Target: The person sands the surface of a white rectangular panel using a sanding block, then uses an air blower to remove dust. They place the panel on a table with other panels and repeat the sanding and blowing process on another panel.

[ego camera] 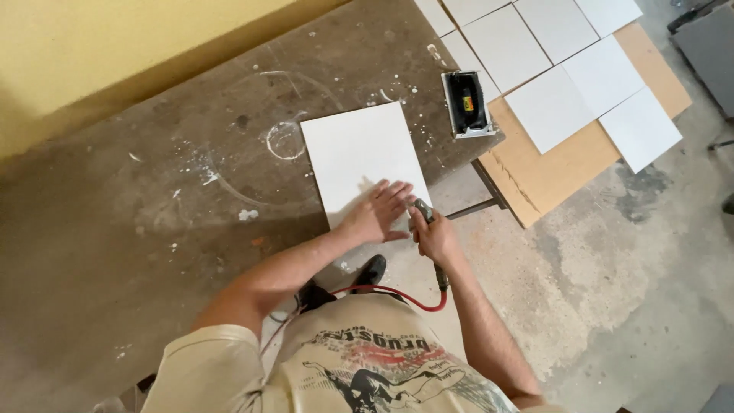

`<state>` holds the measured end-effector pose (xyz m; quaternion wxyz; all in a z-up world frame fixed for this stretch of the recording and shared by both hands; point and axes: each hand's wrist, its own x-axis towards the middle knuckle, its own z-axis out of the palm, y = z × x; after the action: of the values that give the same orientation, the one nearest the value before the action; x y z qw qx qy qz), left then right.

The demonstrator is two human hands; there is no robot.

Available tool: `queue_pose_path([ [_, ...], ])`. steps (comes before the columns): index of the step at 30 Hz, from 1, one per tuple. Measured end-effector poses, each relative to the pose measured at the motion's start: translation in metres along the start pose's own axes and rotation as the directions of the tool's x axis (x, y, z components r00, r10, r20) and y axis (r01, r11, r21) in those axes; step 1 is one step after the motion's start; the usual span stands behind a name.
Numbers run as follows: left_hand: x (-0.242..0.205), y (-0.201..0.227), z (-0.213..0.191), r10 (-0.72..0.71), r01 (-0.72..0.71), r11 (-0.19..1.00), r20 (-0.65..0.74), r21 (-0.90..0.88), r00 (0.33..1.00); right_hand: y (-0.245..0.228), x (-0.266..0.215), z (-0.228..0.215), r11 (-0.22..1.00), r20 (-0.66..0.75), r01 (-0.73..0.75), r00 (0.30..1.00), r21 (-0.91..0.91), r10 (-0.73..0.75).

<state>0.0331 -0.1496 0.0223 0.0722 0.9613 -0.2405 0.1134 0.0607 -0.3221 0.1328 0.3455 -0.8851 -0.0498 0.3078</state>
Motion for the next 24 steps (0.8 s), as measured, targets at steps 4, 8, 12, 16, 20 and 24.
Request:
queue_pose_path([
  [4, -0.081, 0.015, -0.040, -0.017, 0.028, 0.997, 0.143, -0.077, 0.990, -0.036, -0.001, 0.017, 0.989, 0.021, 0.030, 0.999, 0.148, -0.033],
  [8, -0.132, 0.032, -0.077, -0.399, 0.231, 0.515, 0.008, -0.825, 0.917, -0.091, -0.003, 0.072, 0.689, 0.158, 0.051, 0.959, 0.723, -0.237],
  [12, -0.193, 0.031, -0.049, -0.697, 0.545, -0.031, 0.409, -0.838, 0.589, -0.131, 0.005, 0.154, 0.392, 0.216, -0.078, 0.921, 0.917, -0.324],
  [16, -0.260, -0.029, -0.109, -0.863, 0.667, -0.013, 0.346, -0.745, 0.369, -0.096, 0.006, 0.115, 0.755, 0.063, 0.268, 0.924, 0.599, -0.378],
  [20, -0.319, -0.083, -0.116, -0.956, 0.652, -0.145, 0.276, -0.744, 0.103, 0.038, 0.069, 0.061, 0.967, -0.528, 0.249, 0.829, 0.057, -0.183],
  [24, -0.358, -0.113, -0.086, -0.979, 0.908, -0.120, 0.202, -0.402, -0.040, 0.113, 0.090, 0.023, 0.721, -0.223, 0.052, 0.964, 0.691, 0.143],
])
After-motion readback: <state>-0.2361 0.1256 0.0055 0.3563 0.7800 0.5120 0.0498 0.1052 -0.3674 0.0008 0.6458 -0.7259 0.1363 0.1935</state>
